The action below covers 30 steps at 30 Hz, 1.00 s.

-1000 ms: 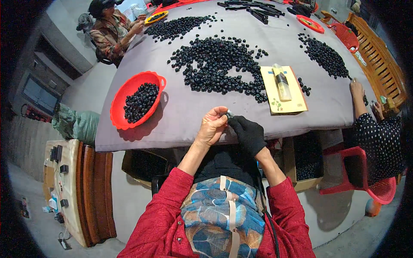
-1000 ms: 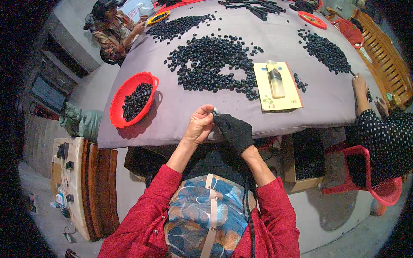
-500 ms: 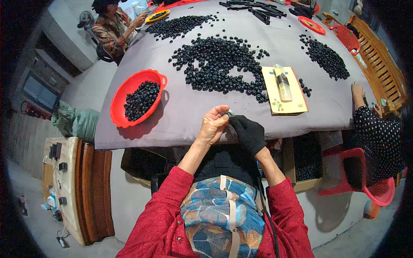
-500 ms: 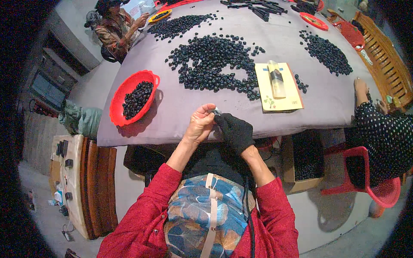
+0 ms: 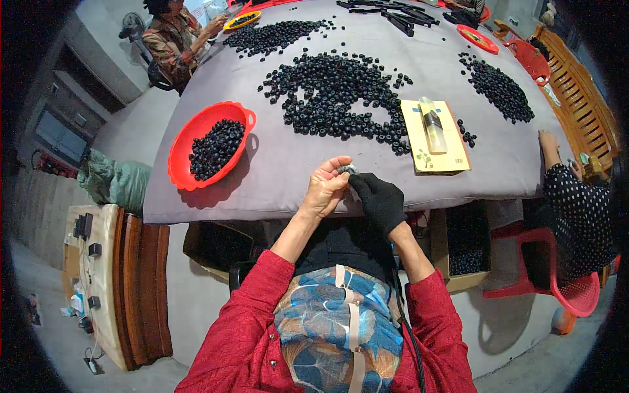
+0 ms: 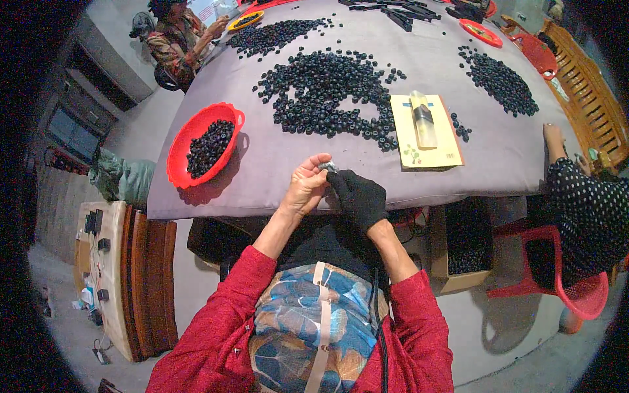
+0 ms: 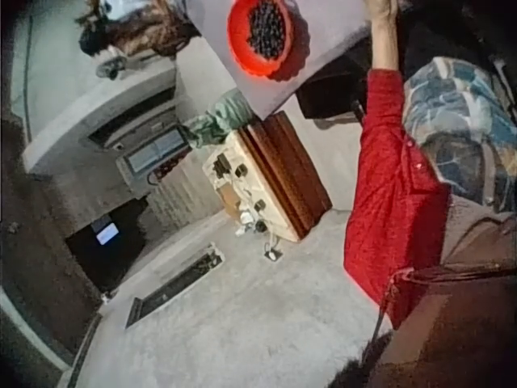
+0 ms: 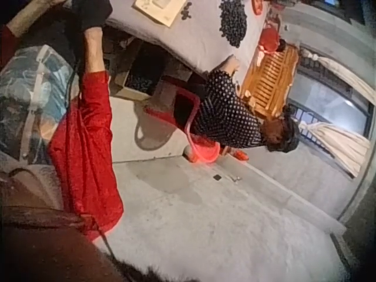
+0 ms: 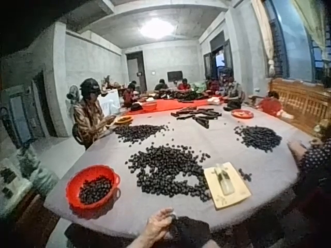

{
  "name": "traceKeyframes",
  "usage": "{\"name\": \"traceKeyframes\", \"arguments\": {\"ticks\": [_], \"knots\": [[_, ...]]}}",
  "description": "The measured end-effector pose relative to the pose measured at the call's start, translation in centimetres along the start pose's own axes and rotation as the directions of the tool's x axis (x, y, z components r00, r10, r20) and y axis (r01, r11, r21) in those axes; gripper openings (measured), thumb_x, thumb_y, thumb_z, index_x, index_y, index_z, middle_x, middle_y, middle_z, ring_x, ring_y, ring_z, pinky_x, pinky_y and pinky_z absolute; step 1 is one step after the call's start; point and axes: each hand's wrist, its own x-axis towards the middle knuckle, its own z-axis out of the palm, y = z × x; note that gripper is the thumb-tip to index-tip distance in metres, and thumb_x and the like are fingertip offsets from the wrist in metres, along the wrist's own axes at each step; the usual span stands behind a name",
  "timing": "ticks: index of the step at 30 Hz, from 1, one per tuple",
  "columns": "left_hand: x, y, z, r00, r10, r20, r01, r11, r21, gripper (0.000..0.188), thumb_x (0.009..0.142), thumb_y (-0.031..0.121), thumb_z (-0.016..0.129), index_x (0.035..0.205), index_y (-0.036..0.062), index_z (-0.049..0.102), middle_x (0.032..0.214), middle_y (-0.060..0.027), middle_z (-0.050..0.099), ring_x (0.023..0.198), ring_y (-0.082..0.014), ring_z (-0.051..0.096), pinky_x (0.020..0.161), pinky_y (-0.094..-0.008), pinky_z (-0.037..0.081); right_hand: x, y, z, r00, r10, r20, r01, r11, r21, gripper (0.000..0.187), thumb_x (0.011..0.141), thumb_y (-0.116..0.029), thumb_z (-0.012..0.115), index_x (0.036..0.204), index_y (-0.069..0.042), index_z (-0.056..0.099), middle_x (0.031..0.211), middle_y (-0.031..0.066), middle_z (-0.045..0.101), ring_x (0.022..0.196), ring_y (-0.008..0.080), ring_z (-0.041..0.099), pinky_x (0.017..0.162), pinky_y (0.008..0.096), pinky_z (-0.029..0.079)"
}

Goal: Sorting and processing small black plastic components at a workshop table.

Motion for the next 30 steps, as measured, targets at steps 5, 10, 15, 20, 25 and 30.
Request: {"name": "traceKeyframes", "arguments": {"ticks": [5,10,15,20,25,30], "knots": [[-0.2,0.1,0.4,1.0,0.004,-0.005,-0.004,1.0,0.004,0.032,0.078,-0.002,0.058,0.109,0.0006,0.049,0.085,-0.0058,0.06,0.075,-0.0124,0.059,0.073,-0.0241,0.049,0.2,0.2,-0.1,0.995,-0.101,0.002,0.099,0.979,-0.18,0.038,0.073,-0.01,0.055,0.111,-0.015,0.052,0.094,0.0069,0.058,0.073,0.0271,0.061,0.059,0.0347,0.049],[-0.1,-0.1,-0.2,1.0,-0.006,-0.006,0.006,1.0,-0.019,0.032,0.078,-0.001,0.059,0.109,0.0008,0.05,0.084,-0.0056,0.06,0.072,-0.0121,0.058,0.068,-0.0239,0.049,0.2,-0.4,-0.8,0.992,-0.123,-0.027,0.119,0.986,-0.118,0.038,0.072,-0.007,0.055,0.109,-0.012,0.052,0.093,0.0084,0.058,0.071,0.0278,0.061,0.058,0.035,0.049],[-0.2,-0.2,0.0,1.0,-0.016,-0.022,0.015,0.999,-0.037,0.031,0.078,-0.001,0.059,0.107,0.0011,0.051,0.083,-0.0052,0.059,0.068,-0.0115,0.057,0.064,-0.0231,0.048,0.2,2.0,0.5,0.964,-0.157,-0.215,0.149,0.988,-0.05,0.047,0.066,-0.016,0.065,0.111,-0.013,0.051,0.091,0.0092,0.057,0.071,0.0275,0.06,0.056,0.0355,0.048],[-0.2,-0.2,0.0,1.0,-0.01,0.003,0.01,0.998,-0.06,0.03,0.078,-0.002,0.059,0.107,0.001,0.051,0.088,-0.007,0.06,0.072,-0.0122,0.057,0.066,-0.0229,0.049,0.7,1.4,0.5,0.993,-0.105,-0.054,0.093,0.976,-0.199,0.031,0.08,-0.011,0.052,0.11,-0.008,0.053,0.088,0.0103,0.058,0.074,0.0267,0.059,0.061,0.0337,0.047],[0.0,-0.2,-0.1,0.999,-0.017,0.039,0.019,0.999,-0.049,0.031,0.077,-0.001,0.06,0.106,0.0007,0.051,0.091,-0.0072,0.06,0.074,-0.0122,0.058,0.068,-0.0235,0.049,1.2,0.3,-0.6,0.988,0.147,0.049,-0.149,0.988,0.042,0.023,0.084,-0.019,0.05,0.105,-0.013,0.057,0.086,0.0097,0.058,0.073,0.0268,0.059,0.061,0.0346,0.046],[0.1,-0.1,-0.9,0.996,-0.065,0.063,0.066,0.998,-0.019,0.03,0.077,0.0,0.06,0.106,0.0025,0.052,0.093,-0.008,0.061,0.078,-0.0141,0.059,0.071,-0.0245,0.049,1.1,0.9,-0.4,0.988,0.154,0.0,-0.152,0.972,0.177,0.025,0.084,-0.031,0.052,0.097,-0.01,0.059,0.087,0.011,0.06,0.074,0.027,0.059,0.064,0.0341,0.045]]}}
